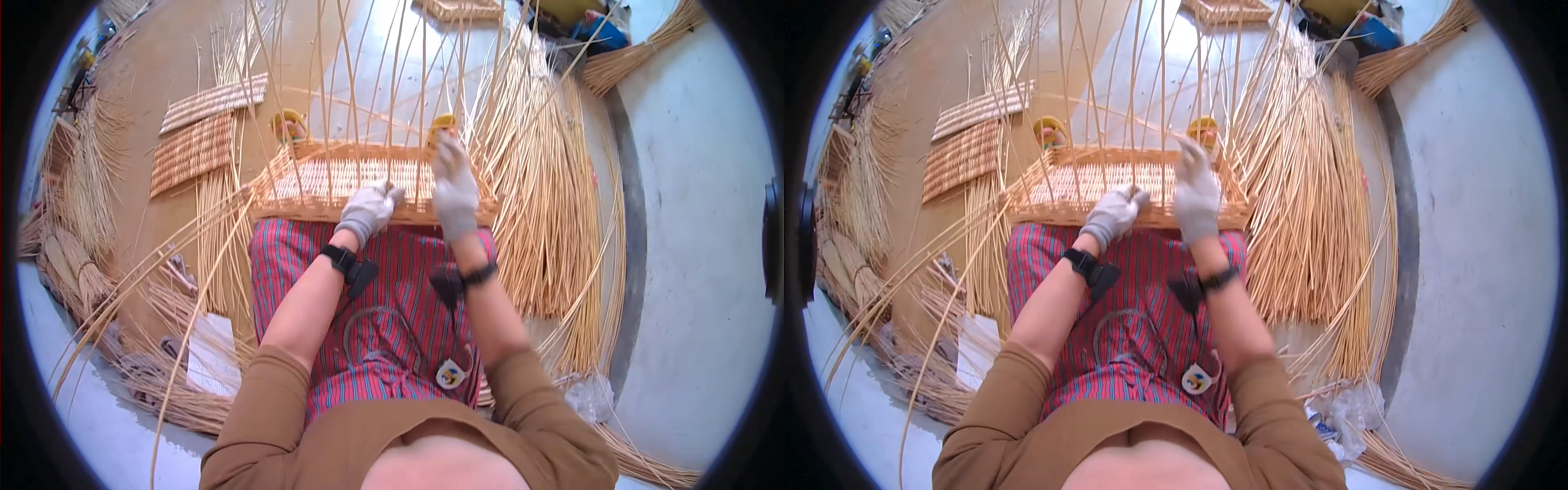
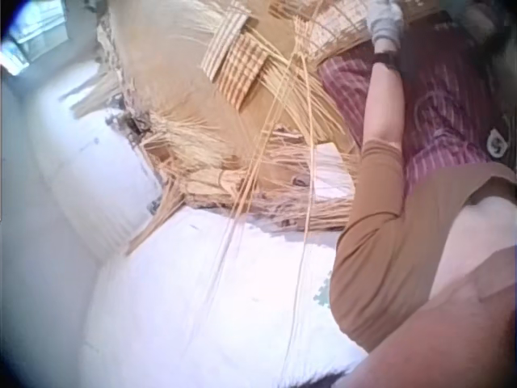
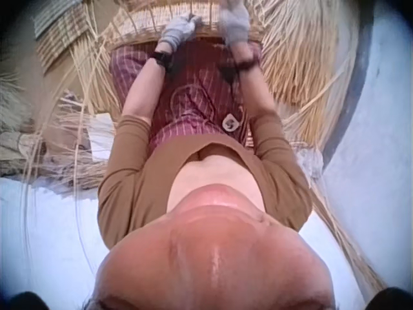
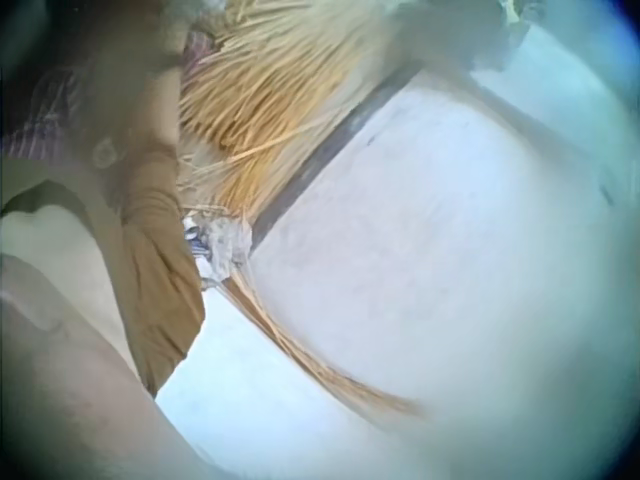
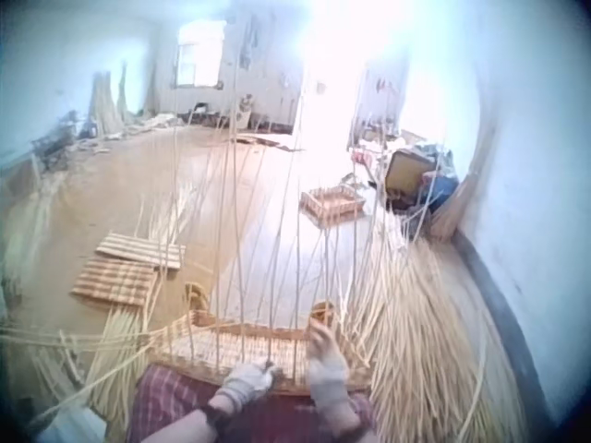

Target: The recorder is weaving a basket using long, thin wicker or bamboo strips.

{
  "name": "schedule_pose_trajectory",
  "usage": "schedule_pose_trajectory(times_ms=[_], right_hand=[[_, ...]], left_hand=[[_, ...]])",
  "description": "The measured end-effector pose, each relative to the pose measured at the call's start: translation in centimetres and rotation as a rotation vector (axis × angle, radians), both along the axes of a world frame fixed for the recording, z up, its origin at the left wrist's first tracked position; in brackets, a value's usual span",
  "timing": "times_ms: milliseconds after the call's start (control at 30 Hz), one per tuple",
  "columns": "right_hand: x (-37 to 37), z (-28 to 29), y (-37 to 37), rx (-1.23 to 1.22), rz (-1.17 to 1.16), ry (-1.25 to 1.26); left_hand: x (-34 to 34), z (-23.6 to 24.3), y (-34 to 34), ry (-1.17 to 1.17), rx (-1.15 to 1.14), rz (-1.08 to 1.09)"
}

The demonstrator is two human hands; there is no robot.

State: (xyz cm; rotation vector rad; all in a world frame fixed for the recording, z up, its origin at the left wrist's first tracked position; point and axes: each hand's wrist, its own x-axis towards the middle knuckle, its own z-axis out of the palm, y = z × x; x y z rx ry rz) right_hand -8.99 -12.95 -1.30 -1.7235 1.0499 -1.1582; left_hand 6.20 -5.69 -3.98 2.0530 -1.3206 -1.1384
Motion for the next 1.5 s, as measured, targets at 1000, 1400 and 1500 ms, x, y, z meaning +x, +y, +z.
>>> schedule_pose_trajectory(times_ms=[1000,1400,1500], right_hand=[[-18.5,-1.8,-0.3,0.559,-0.387,-0.243],[-9.3,1.1,2.7,0.238,-0.148,0.952],[-1.7,0.7,9.5,0.054,0.229,0.443]], left_hand=[[-10.1,0.5,-5.4,0.350,0.025,0.156],[10.9,4.6,17.9,0.388,-0.336,0.604],[14.2,2.0,21.5,0.427,-0.528,1.002]])
